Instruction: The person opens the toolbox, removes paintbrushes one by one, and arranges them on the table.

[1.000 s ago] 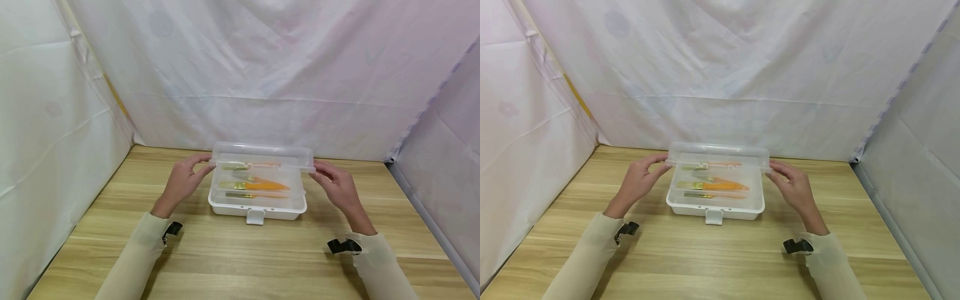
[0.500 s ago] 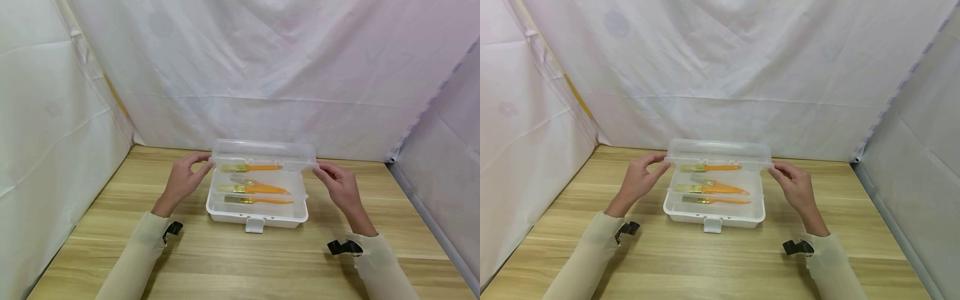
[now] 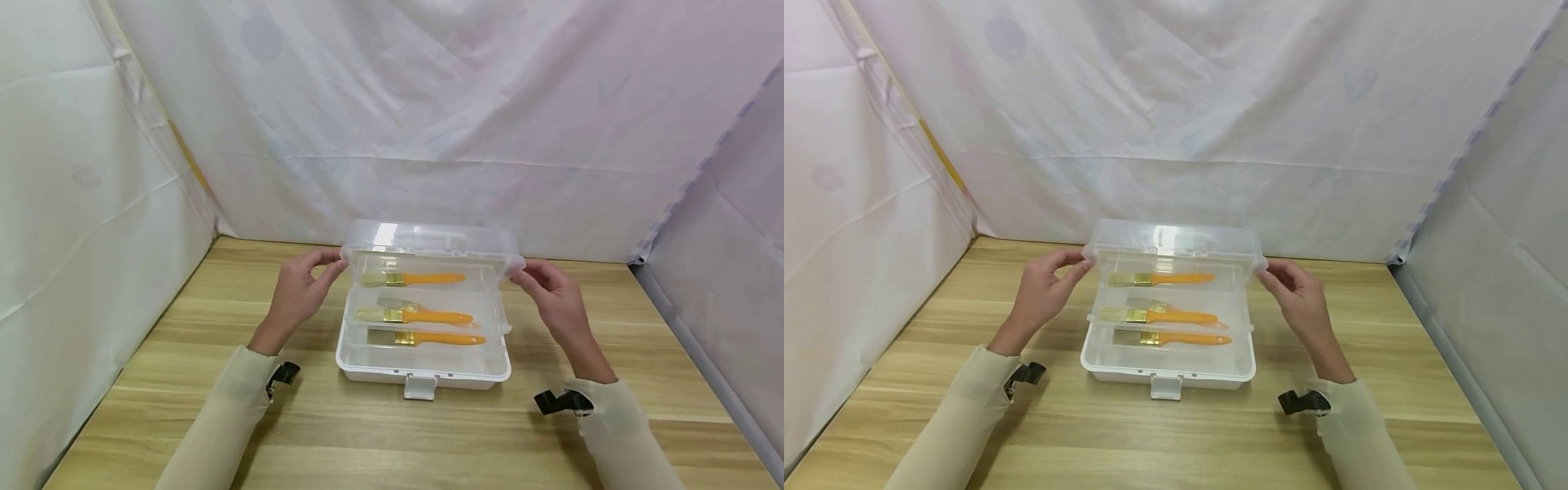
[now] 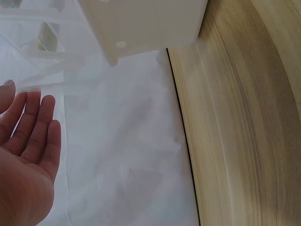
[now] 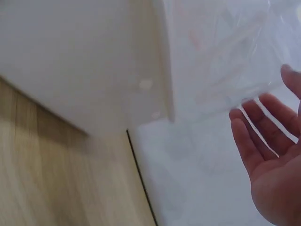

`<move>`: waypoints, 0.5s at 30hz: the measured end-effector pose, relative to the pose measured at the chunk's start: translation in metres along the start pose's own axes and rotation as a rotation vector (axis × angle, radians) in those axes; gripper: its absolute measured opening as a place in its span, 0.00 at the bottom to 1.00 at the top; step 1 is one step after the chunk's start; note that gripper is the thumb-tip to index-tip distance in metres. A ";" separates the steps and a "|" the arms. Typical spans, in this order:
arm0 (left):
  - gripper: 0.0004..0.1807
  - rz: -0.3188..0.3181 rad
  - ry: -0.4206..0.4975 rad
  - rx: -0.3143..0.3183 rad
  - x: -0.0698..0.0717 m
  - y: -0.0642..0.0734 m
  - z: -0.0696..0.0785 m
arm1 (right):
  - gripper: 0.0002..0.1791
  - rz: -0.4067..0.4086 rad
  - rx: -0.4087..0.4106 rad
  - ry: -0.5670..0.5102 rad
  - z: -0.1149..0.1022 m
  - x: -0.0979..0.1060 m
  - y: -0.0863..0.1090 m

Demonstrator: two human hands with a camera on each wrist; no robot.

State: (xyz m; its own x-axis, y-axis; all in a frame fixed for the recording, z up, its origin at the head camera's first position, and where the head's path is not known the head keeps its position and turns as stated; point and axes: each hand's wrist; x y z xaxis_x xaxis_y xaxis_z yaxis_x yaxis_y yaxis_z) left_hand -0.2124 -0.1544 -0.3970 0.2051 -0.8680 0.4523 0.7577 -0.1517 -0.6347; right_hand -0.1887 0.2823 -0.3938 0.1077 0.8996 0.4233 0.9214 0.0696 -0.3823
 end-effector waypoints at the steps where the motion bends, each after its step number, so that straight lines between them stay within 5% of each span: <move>1: 0.09 0.000 0.002 -0.003 0.000 0.000 0.000 | 0.15 -0.022 0.007 -0.019 0.005 0.000 -0.001; 7: 0.08 0.002 0.009 0.002 -0.001 0.001 0.000 | 0.14 -0.123 -0.043 0.022 0.035 -0.005 -0.004; 15: 0.09 -0.024 0.026 0.036 -0.001 0.001 -0.003 | 0.14 -0.152 -0.072 0.088 0.037 -0.011 -0.005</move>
State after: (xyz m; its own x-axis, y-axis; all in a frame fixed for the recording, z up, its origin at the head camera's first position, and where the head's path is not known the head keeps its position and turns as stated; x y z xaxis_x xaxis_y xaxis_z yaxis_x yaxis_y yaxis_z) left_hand -0.2137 -0.1551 -0.3996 0.1704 -0.8764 0.4504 0.7840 -0.1563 -0.6008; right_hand -0.2088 0.2879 -0.4273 -0.0052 0.8397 0.5430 0.9535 0.1677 -0.2503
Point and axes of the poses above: each hand's wrist, its own y-axis away from the middle knuckle, its own x-axis out of the back of the hand, z = x × y, and after that the axes turned 2 degrees about -z, right-handed
